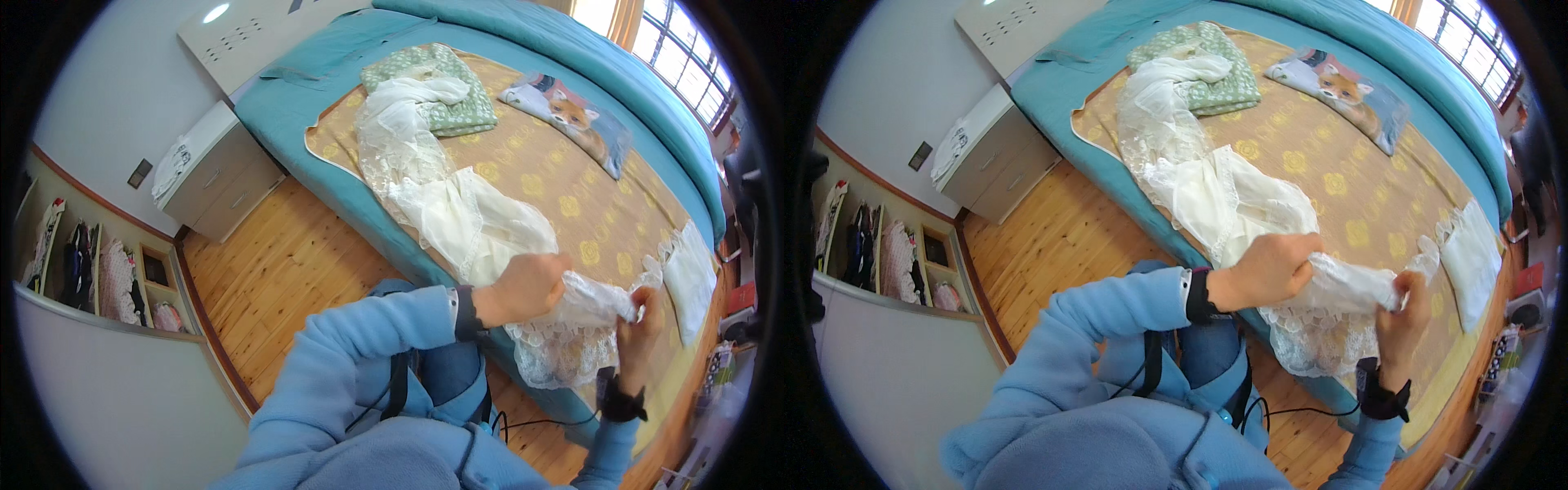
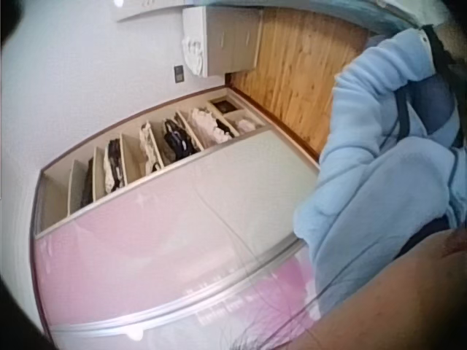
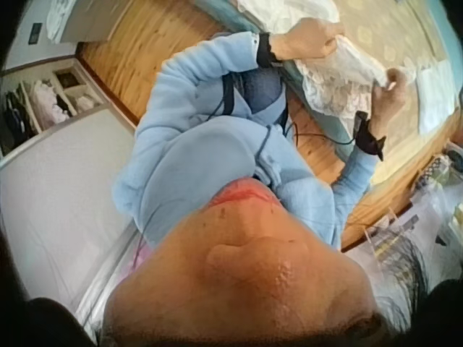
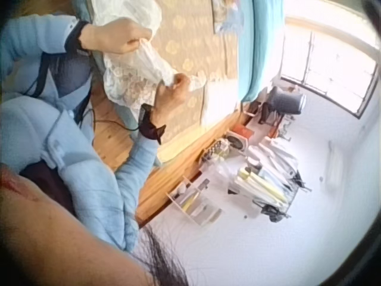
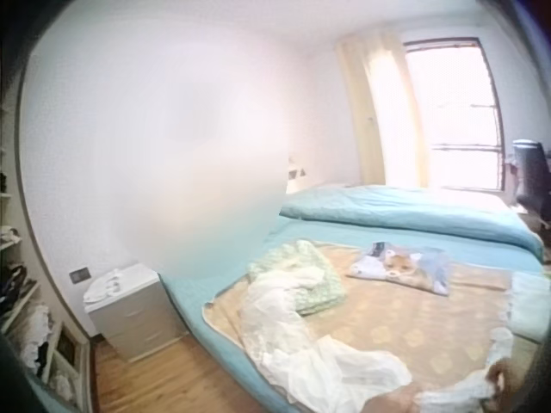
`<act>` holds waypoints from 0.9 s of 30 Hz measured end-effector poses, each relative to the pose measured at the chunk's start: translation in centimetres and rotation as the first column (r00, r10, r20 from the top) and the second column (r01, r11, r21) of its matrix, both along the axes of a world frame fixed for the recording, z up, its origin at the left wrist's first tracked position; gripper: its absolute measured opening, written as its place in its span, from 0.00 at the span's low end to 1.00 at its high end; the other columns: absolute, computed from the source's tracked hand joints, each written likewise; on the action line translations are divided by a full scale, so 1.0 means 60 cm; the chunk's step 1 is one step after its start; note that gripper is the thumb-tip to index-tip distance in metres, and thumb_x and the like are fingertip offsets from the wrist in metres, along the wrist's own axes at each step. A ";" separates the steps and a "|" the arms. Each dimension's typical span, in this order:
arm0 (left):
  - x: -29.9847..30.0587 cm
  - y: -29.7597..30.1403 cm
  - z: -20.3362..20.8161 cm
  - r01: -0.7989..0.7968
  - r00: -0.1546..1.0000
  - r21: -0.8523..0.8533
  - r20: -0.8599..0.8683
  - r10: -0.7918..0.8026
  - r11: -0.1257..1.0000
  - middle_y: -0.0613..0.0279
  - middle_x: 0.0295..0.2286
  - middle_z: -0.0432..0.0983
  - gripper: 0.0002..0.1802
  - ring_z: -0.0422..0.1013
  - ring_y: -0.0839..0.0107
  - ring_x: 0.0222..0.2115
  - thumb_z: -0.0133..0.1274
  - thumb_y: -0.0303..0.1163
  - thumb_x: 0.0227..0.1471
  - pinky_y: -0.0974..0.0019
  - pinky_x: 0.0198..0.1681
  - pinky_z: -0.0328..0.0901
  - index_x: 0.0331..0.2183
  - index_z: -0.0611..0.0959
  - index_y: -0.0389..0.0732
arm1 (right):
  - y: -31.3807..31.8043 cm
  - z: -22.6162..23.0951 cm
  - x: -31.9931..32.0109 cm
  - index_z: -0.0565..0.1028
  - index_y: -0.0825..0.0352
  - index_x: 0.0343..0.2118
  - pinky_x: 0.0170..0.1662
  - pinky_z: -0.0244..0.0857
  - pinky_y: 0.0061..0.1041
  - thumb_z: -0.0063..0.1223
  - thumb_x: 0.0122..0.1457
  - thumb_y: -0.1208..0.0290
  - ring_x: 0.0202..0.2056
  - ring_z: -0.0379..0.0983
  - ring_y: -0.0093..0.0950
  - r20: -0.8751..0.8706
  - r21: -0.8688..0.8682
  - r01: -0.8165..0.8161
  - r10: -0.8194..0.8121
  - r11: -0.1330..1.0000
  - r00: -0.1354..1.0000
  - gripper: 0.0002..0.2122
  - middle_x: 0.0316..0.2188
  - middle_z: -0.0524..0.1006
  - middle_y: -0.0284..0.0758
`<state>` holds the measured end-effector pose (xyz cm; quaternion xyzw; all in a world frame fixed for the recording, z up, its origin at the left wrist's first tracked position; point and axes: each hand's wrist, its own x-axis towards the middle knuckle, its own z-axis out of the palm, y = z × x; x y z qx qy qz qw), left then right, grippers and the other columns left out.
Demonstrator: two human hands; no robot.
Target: The person removes a white lace garment from a plastic bag and places it on a bed. They then unfold the garment, smooth it out, and fold it neatly on the bed.
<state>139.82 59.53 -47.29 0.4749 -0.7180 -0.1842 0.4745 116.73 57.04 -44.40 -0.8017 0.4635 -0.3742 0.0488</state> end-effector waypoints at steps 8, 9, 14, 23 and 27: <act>0.021 -0.001 -0.005 0.475 0.878 0.198 -0.033 -0.478 0.858 0.57 0.24 0.73 0.16 0.72 0.65 0.25 0.61 0.36 0.42 0.65 0.31 0.67 0.33 0.78 0.37 | 0.004 0.061 -0.089 0.70 0.70 0.26 0.35 0.58 0.16 0.43 0.53 0.72 0.31 0.66 0.19 0.365 0.406 -0.230 0.074 0.884 0.928 0.07 0.27 0.74 0.32; 0.043 -0.020 -0.013 0.328 0.936 0.216 0.057 -0.347 0.920 0.56 0.27 0.74 0.17 0.72 0.63 0.28 0.61 0.36 0.42 0.65 0.33 0.67 0.34 0.78 0.37 | 0.005 0.065 -0.112 0.70 0.70 0.26 0.35 0.58 0.16 0.43 0.53 0.72 0.31 0.66 0.19 0.343 0.431 -0.214 0.060 0.877 0.937 0.06 0.27 0.74 0.32; 0.169 -0.114 -0.062 -0.089 0.912 0.007 0.403 0.079 0.996 0.49 0.36 0.74 0.22 0.70 0.55 0.40 0.62 0.36 0.40 0.59 0.44 0.64 0.38 0.78 0.35 | -0.006 0.048 -0.237 0.69 0.71 0.26 0.32 0.58 0.17 0.41 0.51 0.79 0.29 0.66 0.19 -0.153 0.468 0.188 -0.130 0.863 0.980 0.04 0.24 0.71 0.29; 0.114 -0.101 -0.083 0.338 0.892 0.220 0.237 -0.386 0.915 0.53 0.37 0.72 0.26 0.70 0.58 0.37 0.65 0.37 0.39 0.63 0.41 0.65 0.41 0.75 0.37 | 0.031 -0.031 -0.311 0.75 0.73 0.37 0.30 0.67 0.18 0.44 0.57 0.80 0.27 0.71 0.19 0.158 0.762 -0.073 -0.075 0.643 0.985 0.08 0.27 0.76 0.30; 0.108 -0.100 -0.083 0.262 0.828 0.403 0.374 -0.419 0.877 0.56 0.31 0.71 0.15 0.69 0.61 0.32 0.61 0.30 0.41 0.66 0.37 0.64 0.33 0.77 0.38 | 0.038 -0.037 -0.306 0.77 0.73 0.35 0.30 0.65 0.17 0.49 0.57 0.75 0.25 0.70 0.18 0.074 0.824 -0.016 -0.079 0.567 0.994 0.08 0.23 0.75 0.29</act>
